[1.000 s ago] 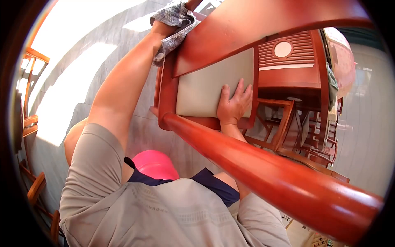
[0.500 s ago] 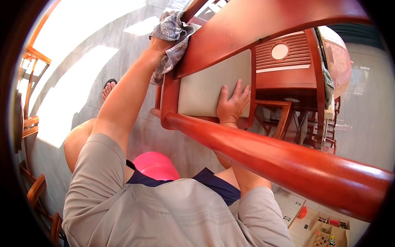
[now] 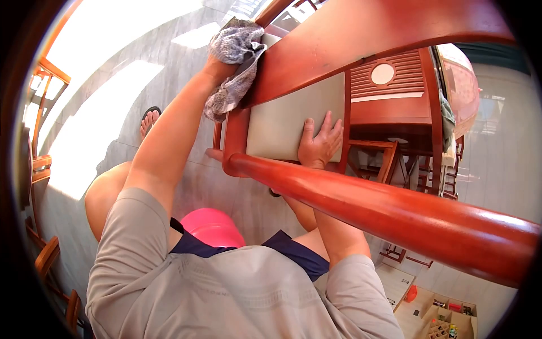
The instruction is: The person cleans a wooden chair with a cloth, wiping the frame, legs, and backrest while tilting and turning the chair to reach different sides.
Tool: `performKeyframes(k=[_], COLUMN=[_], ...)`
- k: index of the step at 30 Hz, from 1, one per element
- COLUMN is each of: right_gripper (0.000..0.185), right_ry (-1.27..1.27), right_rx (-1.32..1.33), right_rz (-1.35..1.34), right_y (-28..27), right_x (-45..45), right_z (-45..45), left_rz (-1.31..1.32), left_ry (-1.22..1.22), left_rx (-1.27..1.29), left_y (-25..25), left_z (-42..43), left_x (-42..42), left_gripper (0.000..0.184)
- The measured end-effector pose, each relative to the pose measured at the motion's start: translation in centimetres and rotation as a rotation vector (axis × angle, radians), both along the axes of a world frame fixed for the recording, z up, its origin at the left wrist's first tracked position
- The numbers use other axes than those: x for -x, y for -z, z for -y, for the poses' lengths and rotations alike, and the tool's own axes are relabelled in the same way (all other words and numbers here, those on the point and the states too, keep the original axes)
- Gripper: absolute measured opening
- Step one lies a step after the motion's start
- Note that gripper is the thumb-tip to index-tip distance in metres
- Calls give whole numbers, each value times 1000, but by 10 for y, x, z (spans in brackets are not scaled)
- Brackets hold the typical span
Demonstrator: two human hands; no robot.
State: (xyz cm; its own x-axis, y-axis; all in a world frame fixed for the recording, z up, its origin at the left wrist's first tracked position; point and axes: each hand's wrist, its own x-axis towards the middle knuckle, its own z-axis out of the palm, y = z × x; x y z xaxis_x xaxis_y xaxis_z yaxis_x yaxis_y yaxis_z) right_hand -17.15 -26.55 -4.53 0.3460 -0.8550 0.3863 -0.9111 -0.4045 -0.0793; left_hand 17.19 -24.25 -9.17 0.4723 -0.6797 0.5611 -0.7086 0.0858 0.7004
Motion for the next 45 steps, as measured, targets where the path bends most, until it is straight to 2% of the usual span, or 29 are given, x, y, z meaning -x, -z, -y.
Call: performKeyframes(k=[3,7,11,12,15,16,19,21,23,27,29,30,31,33,34,37,38,41,42,43,45], right_gripper=[71,71,72,72,72,72,72,72,72,72,73,73,74,75,76,74,73,70,69,69,72], right_ry=[5,18,16,15,12,11,7,15,29,44,53,55,58,66,73,54,49,38,27,14,32], right_rx=[-2,-7,-13,-15,-10,-6,13,13,24,24,20,25,29,-20,-44,-24,-7,15,8,1,-3], right_rz=[8,-8,11,10,10,10,0,-1,-14,-57,-66,-70,-76,-70,-68,-27,-24,3,18,31,-24], right_y=[1,-1,-2,-3,-1,-1,1,2,1,-6,-7,-3,-1,-6,-8,-7,-7,-6,-8,-9,-12], right_x=[0,-1,-4,-4,-2,-2,0,0,-2,-7,-6,-3,-2,-3,-4,-4,-5,-7,-7,-7,-9], right_z=[-1,-1,-2,-2,-1,0,0,-1,-3,-5,-2,0,2,1,-1,-3,-3,-7,-7,-8,-10], left_rz=[45,15,262,150,298,309,390,321,216,177,192,92,99,-5,25,-91,60,172,208,49,76], left_ry=[121,150,180,222,94,108,-55,12,51,112,131,153,95,-1,-54,150,114,78,-2,10,56], left_rx=[415,9,137,110,24,154,99,26,67,69,282,308,448,371,355,364,441,516,547,294,52], left_y=[27,-12,-29,-29,-28,-30,-26,-27,-23,-23,-17,-17,-4,3,-13,-21,-18,-23,-6,3,-19], left_z=[13,-10,-15,-19,-24,-22,-8,-4,2,-6,-20,-32,-34,-37,-44,-41,-28,-19,-4,-9,-12], left_x=[-7,-4,-11,-8,-5,-6,-5,-8,-8,-4,3,10,16,32,39,31,18,1,-6,1,-3], left_gripper=[42,34,24,21,21,25,33,37,34,27,21,19,20,21,21,19,16,17,20,27,33])
